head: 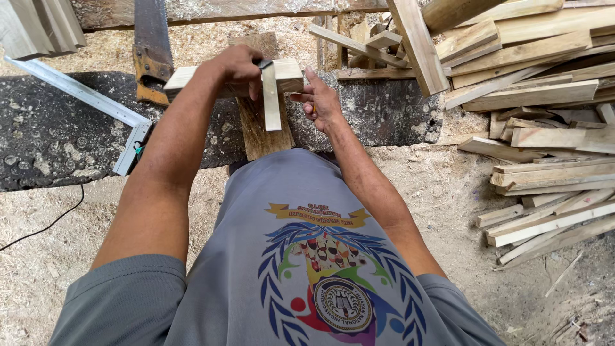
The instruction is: The person places a wooden board on a work surface, marks a line on it using a try square and pencil, and saws the board with a hand saw. They then plane the wood with an electric planer, measure it with a tape measure, and mark additional lines with the square and pencil.
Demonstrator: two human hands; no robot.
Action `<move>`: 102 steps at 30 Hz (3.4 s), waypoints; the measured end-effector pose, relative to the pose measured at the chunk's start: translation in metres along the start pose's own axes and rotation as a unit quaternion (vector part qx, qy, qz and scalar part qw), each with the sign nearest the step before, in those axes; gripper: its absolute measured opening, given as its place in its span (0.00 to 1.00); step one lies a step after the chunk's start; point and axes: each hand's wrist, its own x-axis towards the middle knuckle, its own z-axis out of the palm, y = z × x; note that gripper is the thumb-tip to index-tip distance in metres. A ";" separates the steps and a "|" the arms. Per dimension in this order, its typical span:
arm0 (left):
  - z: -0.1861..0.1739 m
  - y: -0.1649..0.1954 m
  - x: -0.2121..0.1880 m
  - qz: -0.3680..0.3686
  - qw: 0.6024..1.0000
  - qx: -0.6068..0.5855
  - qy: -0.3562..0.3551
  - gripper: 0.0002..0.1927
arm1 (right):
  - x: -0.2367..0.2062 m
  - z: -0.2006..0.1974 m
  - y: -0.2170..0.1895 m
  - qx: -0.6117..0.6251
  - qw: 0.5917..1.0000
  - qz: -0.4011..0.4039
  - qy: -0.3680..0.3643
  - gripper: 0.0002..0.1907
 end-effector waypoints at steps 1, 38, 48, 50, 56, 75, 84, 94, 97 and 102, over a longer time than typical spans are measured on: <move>0.004 0.000 -0.004 0.018 0.999 0.028 0.008 0.52 | 0.001 0.000 0.001 -0.002 1.000 0.002 -0.005 0.26; 0.095 -0.033 0.007 0.236 0.838 0.152 0.468 0.14 | -0.021 -0.015 0.081 -0.101 0.984 -0.076 0.122 0.09; 0.097 -0.007 0.038 0.305 0.848 0.123 0.416 0.19 | -0.026 -0.069 0.084 -0.097 0.972 -0.137 0.161 0.16; 0.101 -0.012 0.039 0.304 0.841 0.116 0.432 0.18 | -0.022 -0.076 0.080 -0.165 0.954 -0.186 0.168 0.22; 0.106 -0.026 0.057 0.269 0.827 0.176 0.461 0.21 | 0.003 -0.062 0.069 -0.100 0.967 -0.221 0.076 0.23; 0.104 -0.026 0.063 0.241 0.858 0.183 0.416 0.31 | 0.059 -0.018 0.043 -0.235 0.932 -0.275 -0.008 0.23; 0.105 -0.026 0.062 0.250 0.859 0.177 0.410 0.32 | 0.059 -0.018 0.045 -0.288 0.920 -0.267 0.009 0.21; 0.108 -0.026 0.063 0.237 0.863 0.196 0.401 0.32 | 0.054 -0.017 0.045 -0.297 0.922 -0.251 0.009 0.21; 0.108 -0.027 0.062 0.238 0.859 0.202 0.405 0.32 | 0.053 -0.018 0.046 -0.280 0.926 -0.255 0.002 0.21; 0.109 -0.028 0.064 0.242 0.855 0.208 0.409 0.31 | 0.051 -0.026 0.048 -0.255 0.928 -0.270 -0.033 0.20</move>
